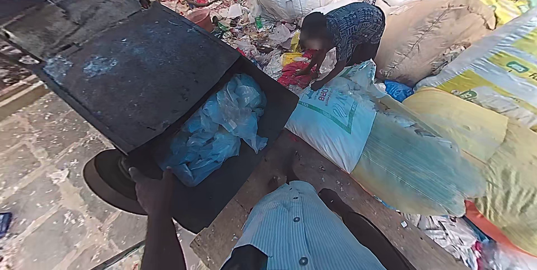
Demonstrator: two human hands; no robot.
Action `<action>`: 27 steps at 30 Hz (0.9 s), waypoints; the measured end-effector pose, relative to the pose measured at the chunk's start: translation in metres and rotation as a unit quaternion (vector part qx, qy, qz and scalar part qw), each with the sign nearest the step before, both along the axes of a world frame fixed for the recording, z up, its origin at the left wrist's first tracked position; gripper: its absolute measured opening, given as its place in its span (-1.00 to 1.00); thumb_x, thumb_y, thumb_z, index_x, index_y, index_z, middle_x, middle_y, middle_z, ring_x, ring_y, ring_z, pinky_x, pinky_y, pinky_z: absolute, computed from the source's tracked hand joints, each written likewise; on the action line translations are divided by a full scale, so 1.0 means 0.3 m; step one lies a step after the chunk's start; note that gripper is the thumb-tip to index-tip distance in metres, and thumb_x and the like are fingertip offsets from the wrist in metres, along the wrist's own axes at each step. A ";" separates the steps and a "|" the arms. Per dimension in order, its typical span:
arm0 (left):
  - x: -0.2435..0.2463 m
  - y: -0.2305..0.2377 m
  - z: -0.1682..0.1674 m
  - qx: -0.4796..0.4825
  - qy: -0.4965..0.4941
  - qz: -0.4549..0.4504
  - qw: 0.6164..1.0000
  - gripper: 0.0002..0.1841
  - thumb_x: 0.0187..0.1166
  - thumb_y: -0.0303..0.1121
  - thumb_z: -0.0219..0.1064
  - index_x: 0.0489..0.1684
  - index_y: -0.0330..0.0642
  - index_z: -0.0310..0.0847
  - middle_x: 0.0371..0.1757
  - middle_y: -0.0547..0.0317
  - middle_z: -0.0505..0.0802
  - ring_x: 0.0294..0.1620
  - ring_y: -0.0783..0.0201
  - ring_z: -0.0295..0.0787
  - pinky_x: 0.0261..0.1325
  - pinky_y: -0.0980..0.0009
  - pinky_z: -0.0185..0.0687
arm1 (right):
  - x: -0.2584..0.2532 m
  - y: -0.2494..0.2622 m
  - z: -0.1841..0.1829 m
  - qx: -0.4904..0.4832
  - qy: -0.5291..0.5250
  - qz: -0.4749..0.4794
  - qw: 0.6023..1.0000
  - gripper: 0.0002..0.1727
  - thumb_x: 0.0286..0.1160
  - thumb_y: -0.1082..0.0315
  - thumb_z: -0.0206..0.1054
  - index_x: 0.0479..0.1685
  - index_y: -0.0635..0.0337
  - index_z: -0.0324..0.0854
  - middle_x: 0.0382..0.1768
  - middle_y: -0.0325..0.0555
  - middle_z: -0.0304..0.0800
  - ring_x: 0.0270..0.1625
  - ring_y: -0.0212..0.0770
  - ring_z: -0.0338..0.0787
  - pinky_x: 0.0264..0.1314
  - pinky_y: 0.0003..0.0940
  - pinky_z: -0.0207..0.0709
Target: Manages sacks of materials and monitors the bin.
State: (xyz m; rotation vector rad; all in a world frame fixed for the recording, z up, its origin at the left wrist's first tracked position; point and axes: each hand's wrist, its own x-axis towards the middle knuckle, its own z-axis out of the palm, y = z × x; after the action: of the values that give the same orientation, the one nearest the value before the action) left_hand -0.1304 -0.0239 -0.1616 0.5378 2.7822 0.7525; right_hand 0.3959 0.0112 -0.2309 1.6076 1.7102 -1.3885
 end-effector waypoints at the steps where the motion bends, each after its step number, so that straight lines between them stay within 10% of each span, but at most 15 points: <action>1: 0.002 0.002 0.004 -0.002 -0.002 0.002 1.000 0.00 0.58 -0.10 0.43 0.93 -0.17 -0.23 0.58 -0.50 0.53 0.56 -0.41 0.53 0.52 -0.31 0.42 | -0.013 0.012 0.010 -0.035 -0.014 -0.019 0.999 -0.57 0.87 0.35 -0.04 0.39 0.52 0.55 0.38 0.39 0.65 0.40 0.20 0.69 0.51 0.07 0.42; 5: 0.000 -0.001 0.003 -0.003 -0.004 0.004 1.000 0.01 0.58 -0.10 0.45 0.94 -0.14 -0.23 0.55 -0.48 0.56 0.54 -0.39 0.56 0.52 -0.30 0.44 | 0.068 0.026 -0.200 -0.003 0.083 0.001 0.997 -0.54 0.78 0.23 0.09 0.05 0.55 0.71 0.02 0.49 0.79 0.02 0.25 0.84 0.08 0.10 0.65; 14: 0.012 0.004 0.023 -0.010 -0.005 0.005 1.000 0.01 0.58 -0.09 0.44 0.93 -0.16 -0.24 0.57 -0.46 0.55 0.56 -0.37 0.54 0.55 -0.28 0.41 | -0.157 0.048 0.302 -0.064 -0.080 -0.070 0.992 -0.58 0.86 0.38 -0.02 0.36 0.53 0.58 0.46 0.38 0.61 0.53 0.17 0.61 0.62 0.00 0.31; 16: 0.010 0.004 0.022 -0.007 -0.005 0.005 1.000 0.00 0.59 -0.09 0.44 0.93 -0.17 -0.23 0.56 -0.48 0.55 0.55 -0.38 0.54 0.54 -0.29 0.41 | -0.088 0.049 0.206 -0.043 -0.011 0.005 0.999 -0.57 0.87 0.34 -0.01 0.25 0.58 0.62 0.33 0.46 0.67 0.40 0.22 0.70 0.48 0.00 0.44; 18: 0.006 0.007 0.019 -0.001 -0.004 0.006 1.000 0.00 0.58 -0.11 0.44 0.93 -0.17 -0.22 0.56 -0.49 0.55 0.54 -0.40 0.55 0.52 -0.32 0.42 | 0.016 0.026 0.108 0.120 0.169 0.108 0.972 -0.54 0.78 0.33 0.04 -0.14 0.63 0.73 -0.16 0.53 0.80 -0.15 0.20 0.86 -0.10 -0.15 0.65; 20: 0.007 0.004 0.019 0.002 -0.005 0.006 1.000 0.01 0.57 -0.11 0.45 0.93 -0.17 -0.23 0.56 -0.49 0.55 0.53 -0.40 0.56 0.51 -0.32 0.44 | -0.144 0.065 0.325 -0.054 -0.048 -0.002 0.997 -0.60 0.85 0.39 0.00 0.27 0.54 0.63 0.38 0.39 0.66 0.44 0.15 0.68 0.54 -0.04 0.39; 22: 0.008 0.005 0.023 0.004 -0.009 0.005 1.000 0.00 0.58 -0.12 0.45 0.93 -0.17 -0.23 0.58 -0.50 0.53 0.55 -0.40 0.54 0.53 -0.31 0.41 | -0.201 0.079 0.423 -0.067 -0.086 -0.056 0.992 -0.62 0.83 0.42 0.02 0.27 0.54 0.64 0.41 0.36 0.66 0.49 0.14 0.65 0.61 -0.02 0.32; 25: 0.006 0.002 0.025 0.003 -0.008 0.002 1.000 0.00 0.59 -0.12 0.44 0.93 -0.18 -0.23 0.58 -0.50 0.53 0.56 -0.40 0.53 0.55 -0.30 0.40 | 0.000 0.073 0.128 0.033 0.175 0.090 0.980 -0.54 0.81 0.31 0.01 0.01 0.61 0.69 -0.01 0.55 0.76 0.02 0.29 0.82 0.14 0.10 0.61; 27: 0.007 0.002 0.024 0.007 -0.009 0.000 1.000 0.00 0.59 -0.13 0.44 0.93 -0.19 -0.23 0.58 -0.51 0.52 0.57 -0.41 0.51 0.55 -0.31 0.39 | -0.015 0.068 0.104 0.020 0.136 0.067 0.988 -0.54 0.84 0.29 0.01 0.09 0.59 0.68 0.08 0.54 0.75 0.11 0.29 0.80 0.25 0.12 0.56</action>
State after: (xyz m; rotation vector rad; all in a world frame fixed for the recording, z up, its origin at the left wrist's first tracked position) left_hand -0.1283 -0.0233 -0.1545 0.5302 2.7633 0.7735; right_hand 0.3914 0.0316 -0.1996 1.3424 1.9708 -1.5720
